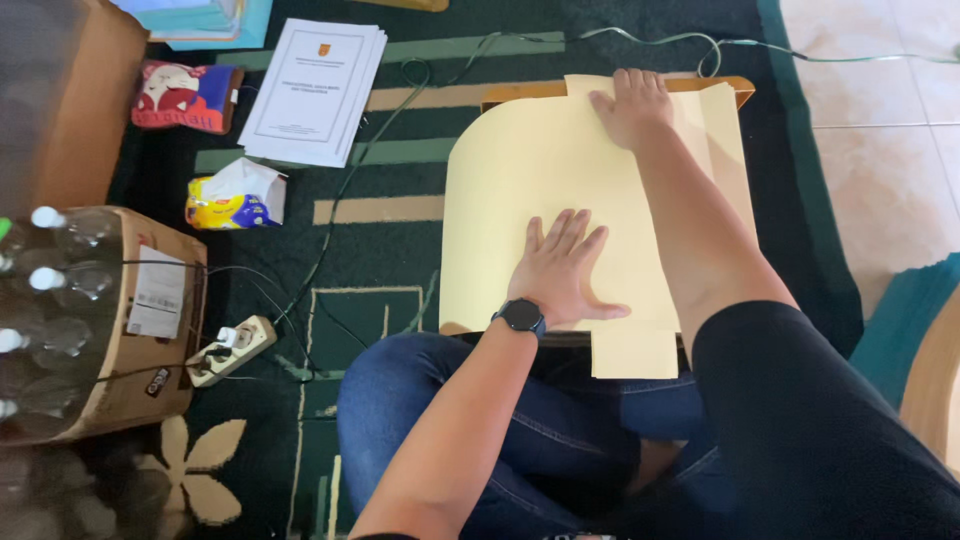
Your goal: The person sits on a rug and repeatedly places printed paper sheets into a pre-cut folder template, smoothing the flaps to secure them. The person handles the sheets one at a time from a stack and continues the process for the duration of the clip.
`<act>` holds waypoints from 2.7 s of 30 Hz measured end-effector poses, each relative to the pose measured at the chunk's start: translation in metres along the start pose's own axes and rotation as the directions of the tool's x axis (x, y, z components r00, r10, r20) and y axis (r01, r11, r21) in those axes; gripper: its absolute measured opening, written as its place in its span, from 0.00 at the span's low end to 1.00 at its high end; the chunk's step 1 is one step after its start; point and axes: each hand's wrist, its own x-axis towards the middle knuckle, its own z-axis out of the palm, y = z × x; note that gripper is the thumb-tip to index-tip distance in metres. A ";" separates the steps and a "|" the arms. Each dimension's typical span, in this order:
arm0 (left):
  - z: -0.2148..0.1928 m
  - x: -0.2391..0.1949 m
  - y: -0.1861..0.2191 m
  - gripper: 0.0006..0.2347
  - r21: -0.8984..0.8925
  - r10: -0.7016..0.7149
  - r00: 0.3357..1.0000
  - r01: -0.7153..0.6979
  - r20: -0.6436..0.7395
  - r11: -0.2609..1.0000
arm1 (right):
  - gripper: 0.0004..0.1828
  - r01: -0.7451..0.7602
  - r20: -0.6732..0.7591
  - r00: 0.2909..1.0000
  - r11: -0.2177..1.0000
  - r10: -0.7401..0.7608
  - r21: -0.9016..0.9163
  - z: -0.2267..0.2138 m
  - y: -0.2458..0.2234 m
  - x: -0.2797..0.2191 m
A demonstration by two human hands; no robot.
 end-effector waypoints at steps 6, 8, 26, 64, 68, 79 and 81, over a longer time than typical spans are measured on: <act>0.000 0.001 0.006 0.48 -0.020 -0.068 0.998 0.068 -0.016 0.997 | 0.43 -0.154 0.123 0.981 0.987 0.148 0.047 -0.056 0.018 -0.102; -0.002 -0.002 0.004 0.48 -0.033 -0.098 0.994 0.097 -0.036 0.995 | 0.42 -0.209 0.128 0.970 0.978 0.207 -0.001 -0.045 0.040 -0.129; 0.007 0.175 -0.108 0.34 0.140 -0.266 0.917 0.317 -0.298 0.938 | 0.49 -0.087 0.082 0.992 0.987 0.098 -0.132 -0.020 0.039 -0.313; 0.111 0.022 0.062 0.38 0.149 -0.102 0.993 0.108 -0.053 0.983 | 0.42 -0.829 -0.009 0.554 0.553 0.833 0.082 -0.036 0.262 -0.556; 0.105 0.019 0.065 0.36 0.118 -0.077 0.995 0.085 -0.071 0.989 | 0.39 -0.830 0.024 0.556 0.554 0.831 0.072 -0.038 0.259 -0.549; 0.101 0.017 0.067 0.37 0.160 -0.101 0.994 0.107 -0.044 0.981 | 0.12 -0.700 -0.360 0.670 0.713 0.649 -0.019 -0.040 0.294 -0.554; 0.099 0.016 0.070 0.38 0.176 -0.122 0.992 0.126 -0.031 0.976 | 0.09 -0.614 -0.591 0.638 0.789 0.493 -0.005 -0.081 0.249 -0.548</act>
